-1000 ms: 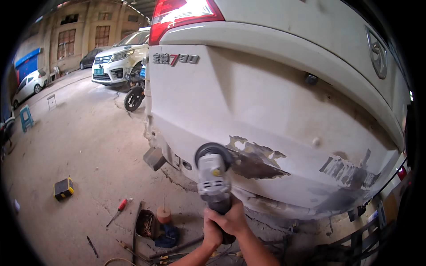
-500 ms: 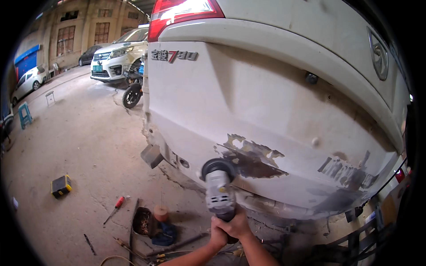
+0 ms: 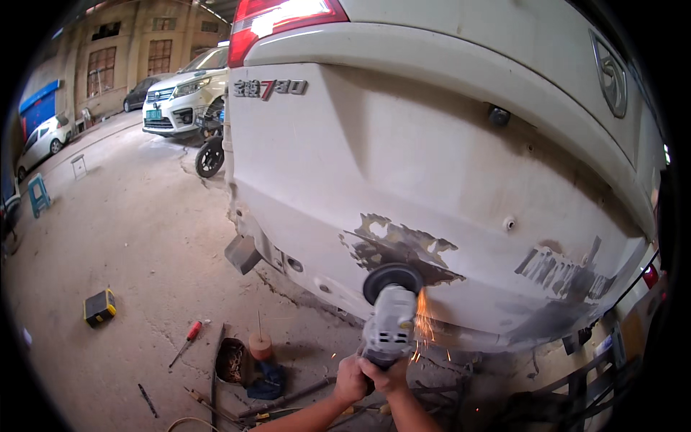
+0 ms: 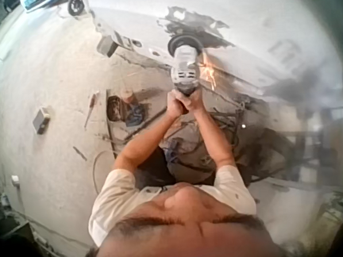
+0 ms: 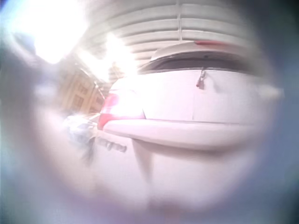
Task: The person uses a metal file to smooth a damaged area on the rear bumper of a white car. They then switch to an angle grinder to grind the surface, creating sparks, and finally wipe the area with a cloth.
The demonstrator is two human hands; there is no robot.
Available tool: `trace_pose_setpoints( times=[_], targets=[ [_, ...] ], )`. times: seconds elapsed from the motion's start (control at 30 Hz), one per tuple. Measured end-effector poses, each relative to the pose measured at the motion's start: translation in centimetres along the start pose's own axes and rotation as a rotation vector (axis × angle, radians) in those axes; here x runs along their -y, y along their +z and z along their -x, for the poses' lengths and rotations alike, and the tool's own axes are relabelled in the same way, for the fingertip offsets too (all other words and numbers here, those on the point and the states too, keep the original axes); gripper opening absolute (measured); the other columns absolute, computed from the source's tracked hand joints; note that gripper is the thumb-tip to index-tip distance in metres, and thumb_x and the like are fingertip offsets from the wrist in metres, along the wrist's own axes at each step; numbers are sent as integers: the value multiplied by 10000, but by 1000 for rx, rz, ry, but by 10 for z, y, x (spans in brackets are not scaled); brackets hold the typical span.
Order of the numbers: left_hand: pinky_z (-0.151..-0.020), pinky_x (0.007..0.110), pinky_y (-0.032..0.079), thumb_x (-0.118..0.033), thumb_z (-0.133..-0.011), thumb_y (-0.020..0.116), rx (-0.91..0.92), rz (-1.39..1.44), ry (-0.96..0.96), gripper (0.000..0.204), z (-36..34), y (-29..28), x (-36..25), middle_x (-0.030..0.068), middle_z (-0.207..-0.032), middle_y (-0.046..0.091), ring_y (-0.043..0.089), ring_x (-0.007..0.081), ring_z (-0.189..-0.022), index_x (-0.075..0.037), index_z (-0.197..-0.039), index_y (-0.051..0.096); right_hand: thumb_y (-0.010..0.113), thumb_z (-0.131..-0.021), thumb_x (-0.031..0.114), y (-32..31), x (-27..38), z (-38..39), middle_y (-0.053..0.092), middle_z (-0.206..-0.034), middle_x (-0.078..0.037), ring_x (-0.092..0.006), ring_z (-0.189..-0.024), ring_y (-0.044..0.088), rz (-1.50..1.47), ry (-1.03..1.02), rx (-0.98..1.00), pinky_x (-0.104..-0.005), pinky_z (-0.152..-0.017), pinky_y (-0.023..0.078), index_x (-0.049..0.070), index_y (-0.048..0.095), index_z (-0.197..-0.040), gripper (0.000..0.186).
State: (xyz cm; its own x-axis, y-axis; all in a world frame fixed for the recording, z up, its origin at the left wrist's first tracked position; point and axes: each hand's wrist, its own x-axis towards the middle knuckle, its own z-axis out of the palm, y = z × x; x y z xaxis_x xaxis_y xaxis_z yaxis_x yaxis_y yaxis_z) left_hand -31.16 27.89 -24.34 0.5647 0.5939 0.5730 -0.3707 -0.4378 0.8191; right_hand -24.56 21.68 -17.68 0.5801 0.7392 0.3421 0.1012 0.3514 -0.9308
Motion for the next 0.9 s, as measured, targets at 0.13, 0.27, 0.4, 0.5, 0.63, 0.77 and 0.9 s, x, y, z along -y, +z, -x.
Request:
trace_pose_setpoints(
  times=[0.13,0.27,0.4,0.5,0.63,0.77,0.9],
  targets=[
    [-671,442,459,-280,-852,384,-129,71,-149,364,9,13,-6,223,-820,617,589,436,-786,11,-870,603,756,-640,158,-7,0,-4,663,-799,-60,-120,-734,627,220,-4,123,-294,-700,512,7,642,-876,303],
    [-687,447,459,-333,-845,386,19,-11,3,419,1,7,2,240,-861,619,587,442,-808,26,-897,597,717,-638,86,-14,-4,2,619,-825,-40,-134,-712,603,83,-15,15,-285,-674,501,16,585,-923,322],
    [-717,433,466,-307,-867,342,81,-24,-56,427,14,15,12,249,-886,619,584,454,-849,28,-953,594,725,-643,97,-19,-5,11,632,-819,-49,-130,-731,605,64,3,-16,-285,-696,497,13,598,-893,293],
    [-724,427,466,-273,-871,327,-43,95,-38,424,9,23,-3,256,-903,618,581,452,-861,39,-1005,582,761,-647,171,-17,13,4,663,-806,-49,-128,-719,630,135,-93,27,-285,-695,514,-8,633,-891,329],
    [-738,412,477,-328,-891,314,139,-17,-178,474,-11,10,-21,228,-894,636,620,393,-877,41,-995,592,759,-650,160,-24,6,8,660,-803,-57,-135,-715,632,-45,-58,-123,-295,-694,517,-9,628,-883,316],
    [-664,429,470,-338,-880,352,-71,2,-31,447,3,29,-24,243,-858,616,593,435,-792,28,-945,599,754,-665,154,-21,18,7,655,-795,-61,-129,-723,632,118,-80,0,-295,-681,517,-7,624,-864,288],
    [-718,401,486,-381,-889,362,161,-231,7,478,-13,15,-24,210,-864,636,634,371,-804,27,-905,610,753,-650,162,-33,9,9,652,-830,-51,-122,-751,611,-33,-96,-82,-284,-720,497,16,625,-901,318]
  ],
)
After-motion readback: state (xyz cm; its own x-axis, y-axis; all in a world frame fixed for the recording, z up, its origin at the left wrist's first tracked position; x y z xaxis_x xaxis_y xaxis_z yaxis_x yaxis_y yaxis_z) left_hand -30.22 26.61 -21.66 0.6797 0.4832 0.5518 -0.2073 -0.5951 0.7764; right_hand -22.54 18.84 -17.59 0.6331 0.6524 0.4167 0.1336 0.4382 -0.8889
